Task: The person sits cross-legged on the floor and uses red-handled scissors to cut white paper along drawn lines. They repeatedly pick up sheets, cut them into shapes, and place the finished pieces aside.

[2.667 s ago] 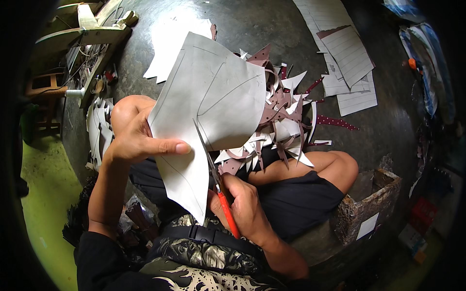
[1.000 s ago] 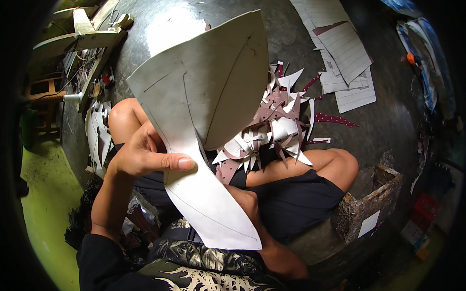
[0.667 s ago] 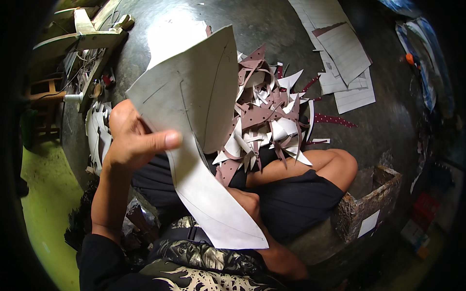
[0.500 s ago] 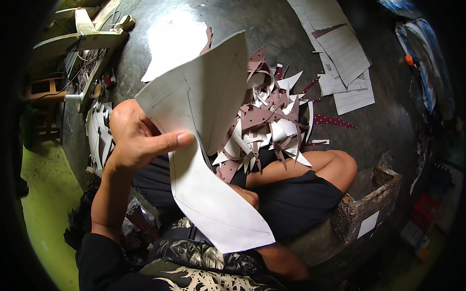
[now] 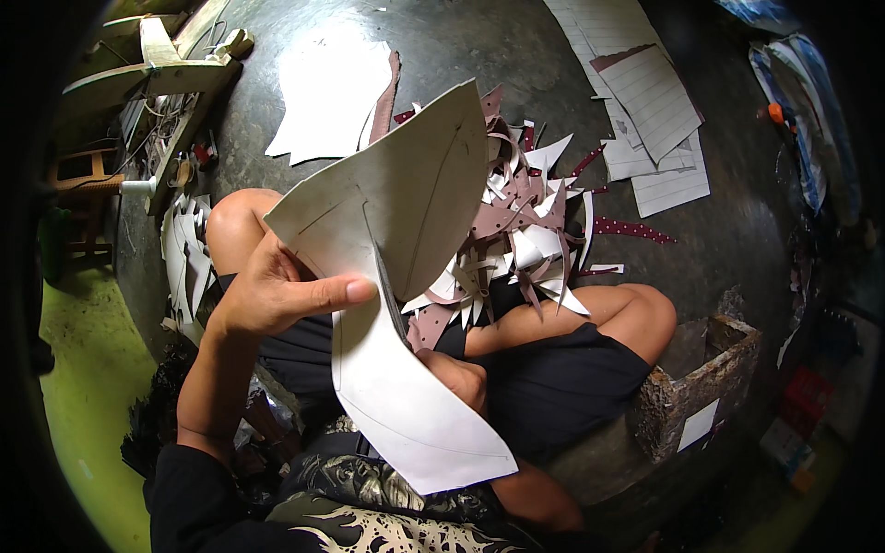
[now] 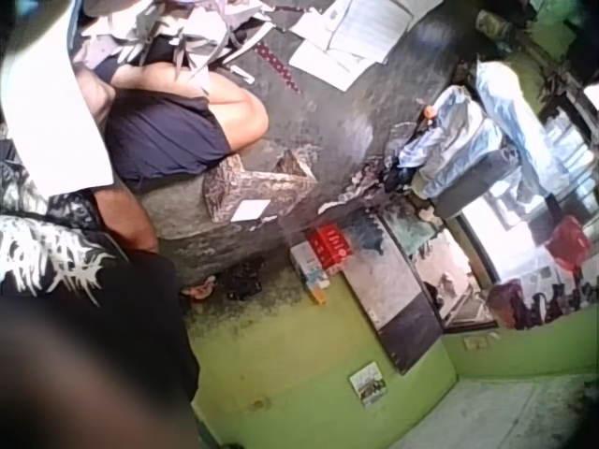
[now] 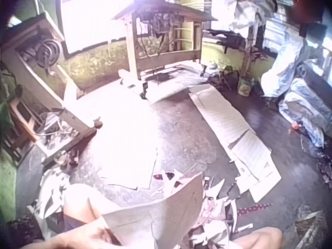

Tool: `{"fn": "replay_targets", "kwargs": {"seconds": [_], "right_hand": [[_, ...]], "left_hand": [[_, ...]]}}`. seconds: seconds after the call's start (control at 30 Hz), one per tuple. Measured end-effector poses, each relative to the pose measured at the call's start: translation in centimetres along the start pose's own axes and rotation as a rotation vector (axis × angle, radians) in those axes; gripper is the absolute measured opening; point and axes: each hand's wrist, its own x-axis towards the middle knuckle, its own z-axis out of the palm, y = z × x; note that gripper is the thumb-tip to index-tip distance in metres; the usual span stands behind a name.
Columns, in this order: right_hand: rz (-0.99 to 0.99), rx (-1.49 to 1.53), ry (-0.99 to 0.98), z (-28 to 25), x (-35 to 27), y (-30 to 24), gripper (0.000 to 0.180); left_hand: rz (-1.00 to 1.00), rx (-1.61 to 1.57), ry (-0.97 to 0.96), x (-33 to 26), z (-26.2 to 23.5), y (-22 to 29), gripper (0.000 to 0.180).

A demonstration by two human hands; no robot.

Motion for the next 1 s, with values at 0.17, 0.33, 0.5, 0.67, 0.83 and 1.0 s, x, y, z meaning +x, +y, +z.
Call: {"fn": "replay_targets", "kwargs": {"seconds": [0.17, 0.33, 0.5, 0.67, 0.83, 1.0], "right_hand": [[0.138, 0.142, 0.084, 0.8, 0.6, 0.3, 0.024], [0.235, 0.317, 0.154, 1.7, 1.5, 0.1, 0.03], [0.271, 0.331, 0.172, 1.6, 2.6, -1.0, 0.031], [0.202, 0.15, 0.094, 0.9, 2.3, -1.4, 0.022], [0.131, 0.152, 0.139, 0.9, 2.9, -1.6, 0.027], [0.138, 0.126, 0.155, 0.6, 4.6, -2.4, 0.025]], "left_hand": [[-0.031, -0.084, 0.008, 0.7, -0.9, 0.8, 0.049], [0.019, 0.012, -0.019, 0.8, -0.6, 0.6, 0.051], [0.07, 0.075, 0.006, 0.3, -0.4, 0.4, 0.059], [0.043, 0.033, -0.028, 0.2, -0.6, 0.6, 0.062], [0.047, 0.016, -0.035, 0.2, -0.5, 0.7, 0.062], [0.14, -0.045, -0.093, 0.5, -0.5, 0.2, 0.068]]}}
